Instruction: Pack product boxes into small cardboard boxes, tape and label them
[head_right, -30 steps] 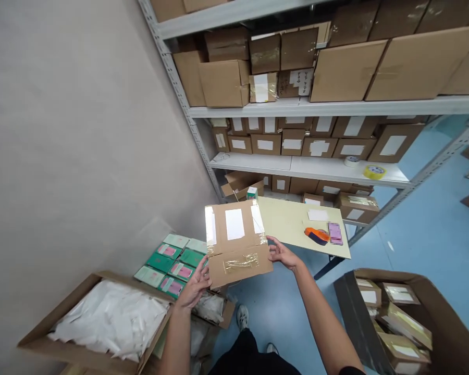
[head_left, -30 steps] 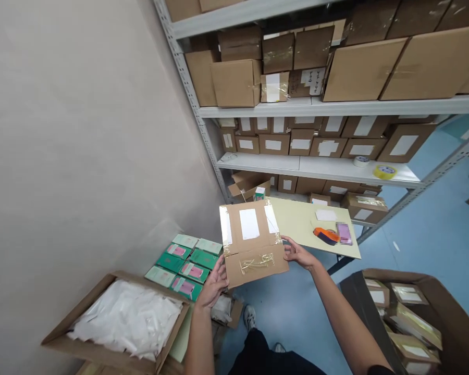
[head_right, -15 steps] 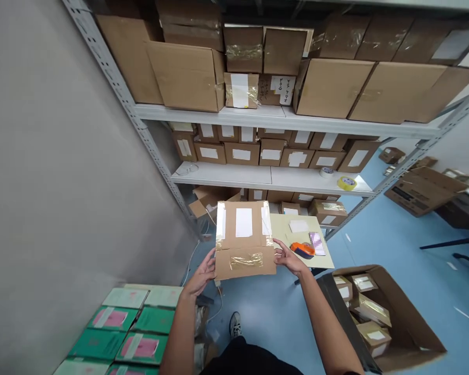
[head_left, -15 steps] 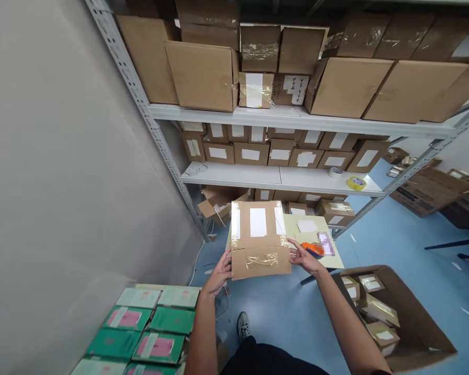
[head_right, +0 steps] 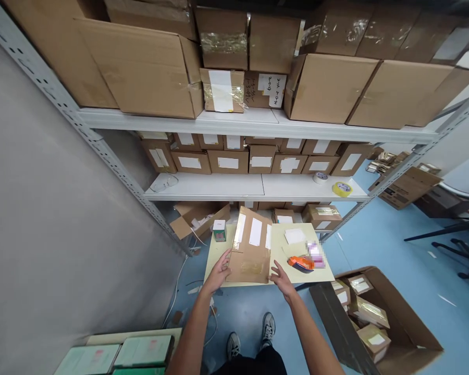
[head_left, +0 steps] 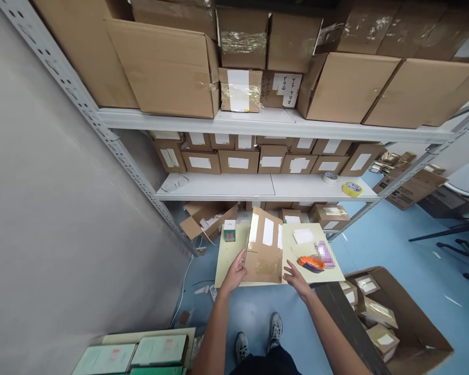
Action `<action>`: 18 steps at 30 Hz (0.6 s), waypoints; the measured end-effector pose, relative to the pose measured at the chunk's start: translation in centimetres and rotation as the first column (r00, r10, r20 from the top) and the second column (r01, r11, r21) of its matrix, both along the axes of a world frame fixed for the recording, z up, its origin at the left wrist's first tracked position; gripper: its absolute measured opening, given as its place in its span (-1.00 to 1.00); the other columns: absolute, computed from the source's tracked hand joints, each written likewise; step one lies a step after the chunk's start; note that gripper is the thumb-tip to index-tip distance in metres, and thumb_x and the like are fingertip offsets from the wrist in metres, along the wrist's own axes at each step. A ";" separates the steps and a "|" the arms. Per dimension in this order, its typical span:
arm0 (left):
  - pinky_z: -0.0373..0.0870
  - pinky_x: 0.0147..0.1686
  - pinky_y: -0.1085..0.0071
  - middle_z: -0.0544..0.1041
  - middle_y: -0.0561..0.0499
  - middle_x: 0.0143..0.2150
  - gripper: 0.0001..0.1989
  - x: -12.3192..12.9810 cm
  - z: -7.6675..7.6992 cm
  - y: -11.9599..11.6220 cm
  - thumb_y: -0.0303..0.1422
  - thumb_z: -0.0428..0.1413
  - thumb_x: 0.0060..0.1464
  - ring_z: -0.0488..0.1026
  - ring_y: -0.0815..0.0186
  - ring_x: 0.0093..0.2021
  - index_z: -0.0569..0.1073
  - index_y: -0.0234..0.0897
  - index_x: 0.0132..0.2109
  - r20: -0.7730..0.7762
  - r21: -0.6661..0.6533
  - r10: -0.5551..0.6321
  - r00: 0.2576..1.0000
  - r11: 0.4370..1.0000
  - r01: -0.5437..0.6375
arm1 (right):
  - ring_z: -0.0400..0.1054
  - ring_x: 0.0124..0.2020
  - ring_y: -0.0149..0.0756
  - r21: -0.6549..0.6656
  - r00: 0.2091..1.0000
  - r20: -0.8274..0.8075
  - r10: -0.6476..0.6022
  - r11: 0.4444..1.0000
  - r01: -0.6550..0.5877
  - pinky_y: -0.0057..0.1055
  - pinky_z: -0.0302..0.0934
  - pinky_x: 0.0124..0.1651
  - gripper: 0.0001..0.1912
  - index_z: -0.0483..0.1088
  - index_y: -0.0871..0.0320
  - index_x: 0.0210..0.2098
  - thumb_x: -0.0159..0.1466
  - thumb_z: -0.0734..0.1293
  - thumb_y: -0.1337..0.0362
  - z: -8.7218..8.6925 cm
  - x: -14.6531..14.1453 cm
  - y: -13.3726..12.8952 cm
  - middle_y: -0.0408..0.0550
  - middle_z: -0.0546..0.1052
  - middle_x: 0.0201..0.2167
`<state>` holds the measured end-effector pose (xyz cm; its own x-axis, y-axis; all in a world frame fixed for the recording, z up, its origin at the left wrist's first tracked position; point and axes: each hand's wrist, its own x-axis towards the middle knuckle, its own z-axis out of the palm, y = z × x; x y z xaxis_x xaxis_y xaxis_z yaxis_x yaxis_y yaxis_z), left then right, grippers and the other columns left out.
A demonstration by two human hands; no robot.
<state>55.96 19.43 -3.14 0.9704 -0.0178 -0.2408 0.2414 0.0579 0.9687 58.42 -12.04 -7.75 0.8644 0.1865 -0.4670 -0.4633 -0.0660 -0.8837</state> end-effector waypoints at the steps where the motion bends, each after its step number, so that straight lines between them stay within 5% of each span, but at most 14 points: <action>1: 0.33 0.19 0.27 0.46 -0.19 0.29 -0.11 0.9 -0.8 -1.2 -0.49 0.15 -0.02 0.43 0.11 0.25 0.18 -0.15 0.48 -0.037 0.051 0.028 0.999 0.998 -0.026 | 0.44 0.13 -0.03 -0.013 1.000 -0.018 0.002 1.000 -0.002 -0.09 0.27 0.11 -0.03 0.20 -0.11 0.41 0.01 0.47 0.12 -0.5 -0.1 -0.2 0.14 0.41 0.30; 6: 0.38 0.16 0.29 0.58 -0.13 0.14 -0.05 2.8 -4.1 -7.6 -0.58 0.14 -0.14 0.46 0.07 0.23 0.19 -0.23 0.46 -0.245 0.315 0.219 0.945 0.939 -0.136 | 0.46 0.09 0.04 0.033 0.999 -0.029 0.039 0.999 -0.038 -0.04 0.31 0.09 -0.07 0.32 -0.03 0.33 -0.06 0.49 0.15 -4.0 -0.5 -1.0 0.13 0.51 0.20; 9: 0.45 0.09 0.27 0.63 -0.13 0.05 -0.07 2.4 -5.0 -10.4 -0.56 0.17 -0.16 0.54 0.03 0.13 0.24 -0.19 0.43 -0.207 0.368 0.277 0.938 0.910 -0.188 | 0.40 0.20 0.10 0.022 0.992 0.095 0.089 0.996 -0.091 0.06 0.29 0.18 -0.10 0.40 -0.06 0.27 -0.11 0.50 0.23 -6.6 -0.6 -0.8 0.08 0.51 0.19; 14: 0.54 -0.11 0.27 0.60 -0.09 -0.09 -0.11 2.2 -4.5 -14.2 -0.39 0.23 -0.10 0.62 0.10 -0.12 0.22 -0.15 0.42 -0.131 0.330 0.393 0.910 0.883 -0.333 | 0.28 0.35 0.09 -0.171 0.915 0.363 0.179 0.977 -0.123 0.12 0.13 0.39 -0.12 0.40 -0.04 0.28 -0.07 0.49 0.29 -8.5 -0.3 0.1 0.05 0.43 0.31; 18: 0.53 -0.29 0.36 0.55 -0.05 -0.13 -0.05 3.3 -3.4 -16.9 -0.19 0.30 -0.05 0.58 0.27 -0.33 0.15 -0.13 0.46 -0.095 0.180 0.388 0.917 0.913 -0.367 | 0.41 0.25 0.02 -0.159 0.861 0.486 0.149 0.984 -0.080 0.05 0.24 0.35 -0.40 0.49 -0.01 0.20 0.14 0.37 0.25 -8.2 1.3 -0.6 0.04 0.54 0.20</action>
